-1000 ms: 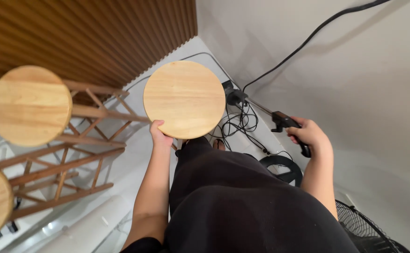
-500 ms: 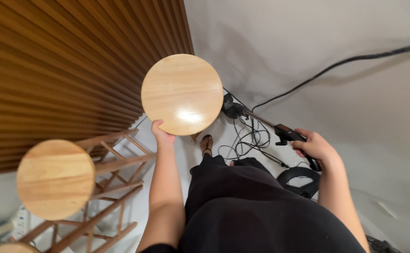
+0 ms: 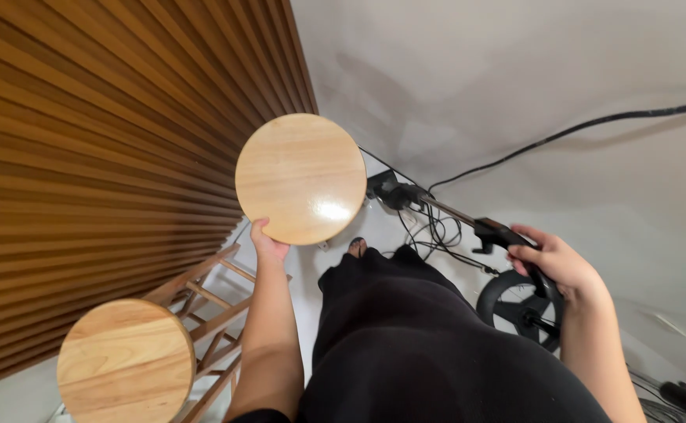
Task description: Vacuuming the floor around furniture and moving stools to reach corners.
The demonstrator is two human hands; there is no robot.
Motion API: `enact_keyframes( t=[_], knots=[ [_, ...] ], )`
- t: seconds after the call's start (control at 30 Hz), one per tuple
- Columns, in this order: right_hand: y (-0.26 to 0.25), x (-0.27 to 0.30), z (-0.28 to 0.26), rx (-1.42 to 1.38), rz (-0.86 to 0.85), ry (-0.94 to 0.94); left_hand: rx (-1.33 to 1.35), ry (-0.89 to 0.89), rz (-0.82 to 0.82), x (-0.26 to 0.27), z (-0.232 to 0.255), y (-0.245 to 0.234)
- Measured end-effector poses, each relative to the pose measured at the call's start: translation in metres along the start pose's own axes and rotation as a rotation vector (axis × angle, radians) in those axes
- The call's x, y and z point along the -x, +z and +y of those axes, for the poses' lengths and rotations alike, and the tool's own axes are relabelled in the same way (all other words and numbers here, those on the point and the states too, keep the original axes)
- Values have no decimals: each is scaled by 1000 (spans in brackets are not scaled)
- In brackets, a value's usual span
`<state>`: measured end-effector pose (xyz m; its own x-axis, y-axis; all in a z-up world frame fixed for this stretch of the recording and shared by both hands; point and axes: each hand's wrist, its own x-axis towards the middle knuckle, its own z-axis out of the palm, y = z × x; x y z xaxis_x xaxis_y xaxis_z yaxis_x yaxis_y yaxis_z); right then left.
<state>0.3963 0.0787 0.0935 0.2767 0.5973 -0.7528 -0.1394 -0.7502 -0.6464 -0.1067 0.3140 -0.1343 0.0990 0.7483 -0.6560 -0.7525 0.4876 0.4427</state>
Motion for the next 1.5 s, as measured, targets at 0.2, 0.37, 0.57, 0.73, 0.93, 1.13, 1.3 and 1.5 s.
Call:
enact_keyframes(
  t=[0.2,0.37,0.57,0.73,0.93,1.13,1.3,1.5],
  knots=[
    [71,-12,-9,-767,-439,1,-4,99,101,-4,-17,-6],
    [40,-55,4,-1370,-389,-18,-382,378,24,1,-30,-15],
    [47,3,-2,-1839,-519,76,-606,352,175,-20,-52,-51],
    [63,48,15,-1809,-550,102,-1411,761,397,34,-48,-2],
    [82,112,34,-1805,-545,73,-2099,667,61,91,-26,82],
    [124,133,53,-1942,-444,-35,-2357,710,-309,36,-45,55],
    [187,129,64,-1694,-269,-214,-2425,542,-356,40,-40,73],
    [246,131,104,-1510,-226,-251,-2388,480,-468,49,-35,77]
  ],
)
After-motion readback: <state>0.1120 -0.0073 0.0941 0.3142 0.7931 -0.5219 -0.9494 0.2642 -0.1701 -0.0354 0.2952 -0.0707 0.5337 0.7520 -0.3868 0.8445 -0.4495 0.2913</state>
